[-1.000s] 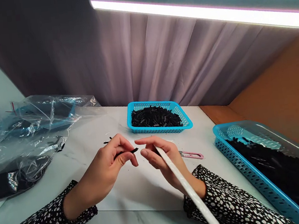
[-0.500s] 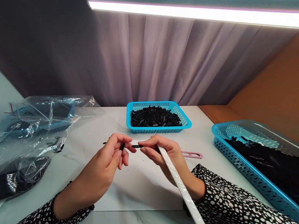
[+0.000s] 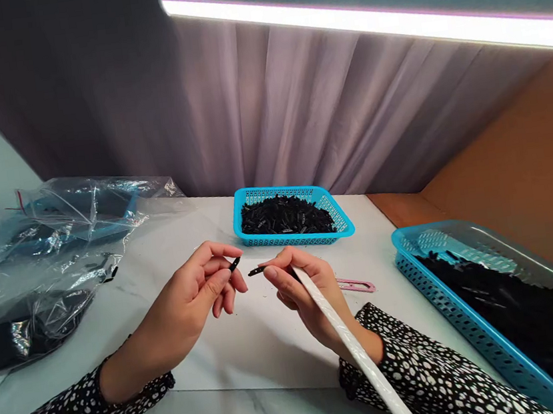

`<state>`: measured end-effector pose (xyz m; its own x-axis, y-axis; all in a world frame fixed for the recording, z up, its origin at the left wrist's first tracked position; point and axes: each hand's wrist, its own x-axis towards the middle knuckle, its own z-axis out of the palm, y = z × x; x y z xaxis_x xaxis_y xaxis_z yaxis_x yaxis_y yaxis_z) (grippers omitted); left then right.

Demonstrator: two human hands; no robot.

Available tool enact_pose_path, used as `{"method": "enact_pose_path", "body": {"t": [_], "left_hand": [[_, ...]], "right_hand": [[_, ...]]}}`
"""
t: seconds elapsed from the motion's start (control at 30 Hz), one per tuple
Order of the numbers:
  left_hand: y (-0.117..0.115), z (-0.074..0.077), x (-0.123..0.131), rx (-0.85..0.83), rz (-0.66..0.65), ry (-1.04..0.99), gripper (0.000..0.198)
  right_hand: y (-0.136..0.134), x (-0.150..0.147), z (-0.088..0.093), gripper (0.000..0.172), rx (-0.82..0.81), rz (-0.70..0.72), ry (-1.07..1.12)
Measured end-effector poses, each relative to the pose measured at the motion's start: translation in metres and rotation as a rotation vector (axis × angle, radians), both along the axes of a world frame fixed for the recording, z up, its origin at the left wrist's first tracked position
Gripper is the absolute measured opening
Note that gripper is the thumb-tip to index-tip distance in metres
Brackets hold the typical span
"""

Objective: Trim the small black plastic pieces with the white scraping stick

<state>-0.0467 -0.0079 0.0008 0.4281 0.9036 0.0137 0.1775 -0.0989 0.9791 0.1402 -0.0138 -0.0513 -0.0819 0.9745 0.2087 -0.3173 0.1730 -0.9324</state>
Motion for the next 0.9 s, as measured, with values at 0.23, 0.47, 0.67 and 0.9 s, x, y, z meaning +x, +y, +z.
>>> {"method": "enact_pose_path", "body": {"t": [0.23, 0.47, 0.67, 0.9], "left_hand": [[-0.005, 0.001, 0.0, 0.011, 0.012, 0.066, 0.021], [-0.01, 0.001, 0.002, 0.096, 0.001, 0.155, 0.027], [-0.018, 0.002, 0.006, 0.161, 0.006, 0.219, 0.03], [-0.019, -0.001, 0.003, 0.29, -0.035, 0.282, 0.03]], "right_hand": [[0.001, 0.002, 0.003, 0.023, -0.106, 0.157, 0.225], [0.0, 0.002, 0.0, 0.02, -0.006, 0.087, 0.011], [-0.002, 0.001, -0.002, 0.014, 0.183, -0.002, -0.237], [-0.001, 0.001, -0.003, 0.008, 0.224, -0.029, -0.217]]}}
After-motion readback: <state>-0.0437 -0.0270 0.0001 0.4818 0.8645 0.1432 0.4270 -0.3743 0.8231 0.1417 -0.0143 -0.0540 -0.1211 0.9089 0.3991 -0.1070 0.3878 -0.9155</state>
